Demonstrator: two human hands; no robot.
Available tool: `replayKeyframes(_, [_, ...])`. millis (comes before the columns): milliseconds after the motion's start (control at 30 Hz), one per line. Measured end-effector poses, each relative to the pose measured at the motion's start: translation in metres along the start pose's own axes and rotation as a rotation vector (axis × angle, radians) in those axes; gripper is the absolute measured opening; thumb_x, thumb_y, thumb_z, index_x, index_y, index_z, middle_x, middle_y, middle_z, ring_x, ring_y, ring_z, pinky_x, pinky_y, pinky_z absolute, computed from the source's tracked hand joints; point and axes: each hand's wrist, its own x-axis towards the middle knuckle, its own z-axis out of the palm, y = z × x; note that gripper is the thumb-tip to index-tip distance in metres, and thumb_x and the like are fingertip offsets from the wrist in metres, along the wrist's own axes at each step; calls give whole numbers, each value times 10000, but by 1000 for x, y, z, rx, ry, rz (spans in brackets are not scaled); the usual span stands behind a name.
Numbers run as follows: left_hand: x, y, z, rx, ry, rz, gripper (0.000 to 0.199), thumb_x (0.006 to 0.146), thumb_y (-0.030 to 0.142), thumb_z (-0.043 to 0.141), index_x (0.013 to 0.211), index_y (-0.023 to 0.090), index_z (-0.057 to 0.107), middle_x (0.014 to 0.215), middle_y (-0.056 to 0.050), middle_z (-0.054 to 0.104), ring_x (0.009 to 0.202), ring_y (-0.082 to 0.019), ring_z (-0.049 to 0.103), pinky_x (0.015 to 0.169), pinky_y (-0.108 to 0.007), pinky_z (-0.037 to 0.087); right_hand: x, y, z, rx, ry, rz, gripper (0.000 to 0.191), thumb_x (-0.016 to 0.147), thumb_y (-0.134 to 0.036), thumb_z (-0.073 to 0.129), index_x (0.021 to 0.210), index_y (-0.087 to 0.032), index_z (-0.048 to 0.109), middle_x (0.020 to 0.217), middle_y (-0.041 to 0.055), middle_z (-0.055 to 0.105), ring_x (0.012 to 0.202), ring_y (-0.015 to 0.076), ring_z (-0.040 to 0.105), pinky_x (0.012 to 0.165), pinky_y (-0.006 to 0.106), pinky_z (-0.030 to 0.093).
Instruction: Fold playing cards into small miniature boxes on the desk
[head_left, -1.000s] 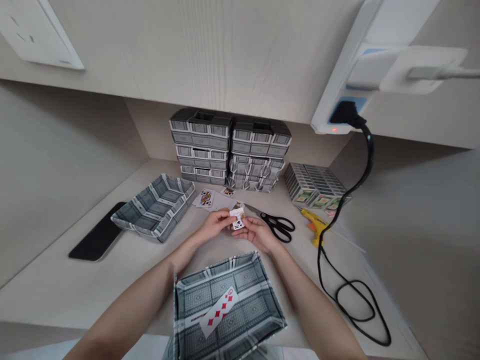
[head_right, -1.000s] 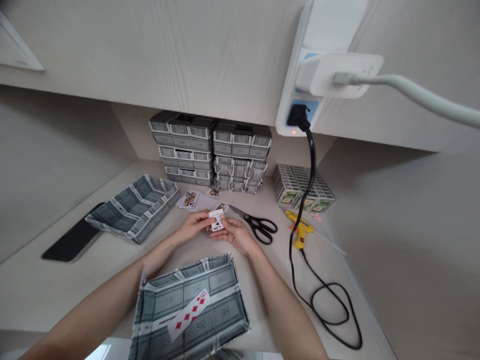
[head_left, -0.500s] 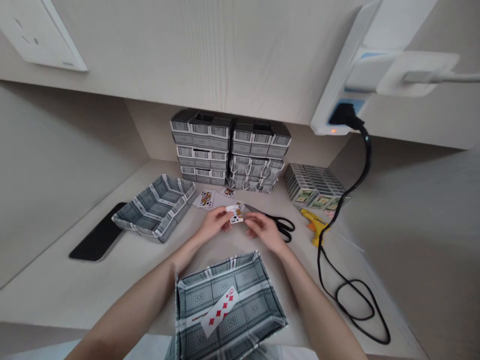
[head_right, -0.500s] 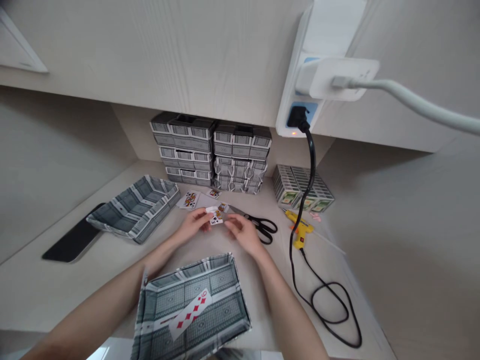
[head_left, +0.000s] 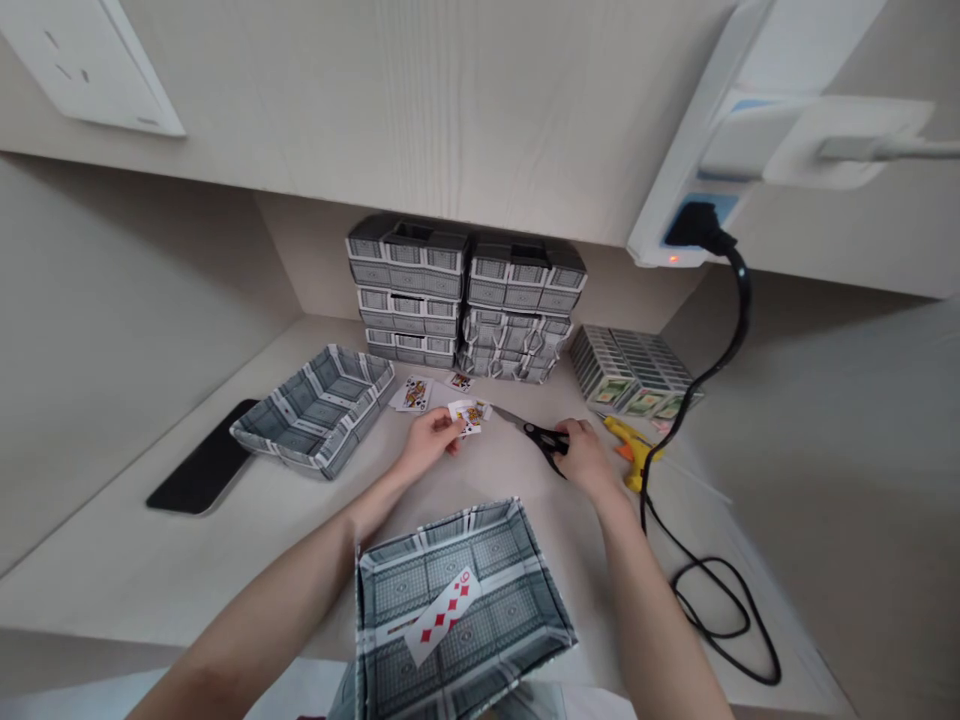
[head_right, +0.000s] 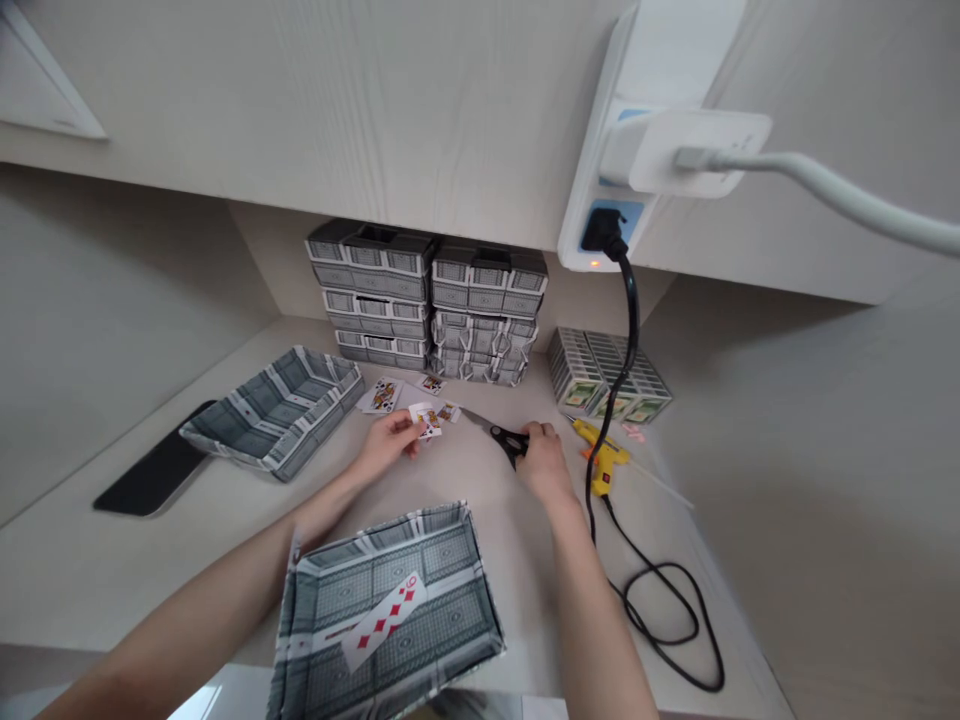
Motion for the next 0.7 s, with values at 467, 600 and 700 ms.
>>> replayKeyframes(467, [-2,2,1,-33,-4,-25,383,659,504,608,667,128,537,566,-17,625,390,-85,517,381,-204,444,-6,-15,-9,-114,3,39,429,669,-249,594,1072,-141,496,846,91,643,780,223,607,617,271,379])
replayKeyframes(600, [-2,2,0,-11,-23,-11,381,660,503,608,664,124,570,545,-18,624,389,-88,511,387,-211,438,-2,-9,-3,25,60,42,427,657,-240,594,1064,-165,486,852,76,647,767,207,613,609,262,397])
replayKeyframes(700, [-1,2,-1,-3,-26,5,374,671,495,599,653,123,567,513,-6,606,371,-83,494,369,-203,409,0,-7,-1,123,70,60,473,616,-301,645,1053,-182,508,793,57,651,745,204,620,596,258,413])
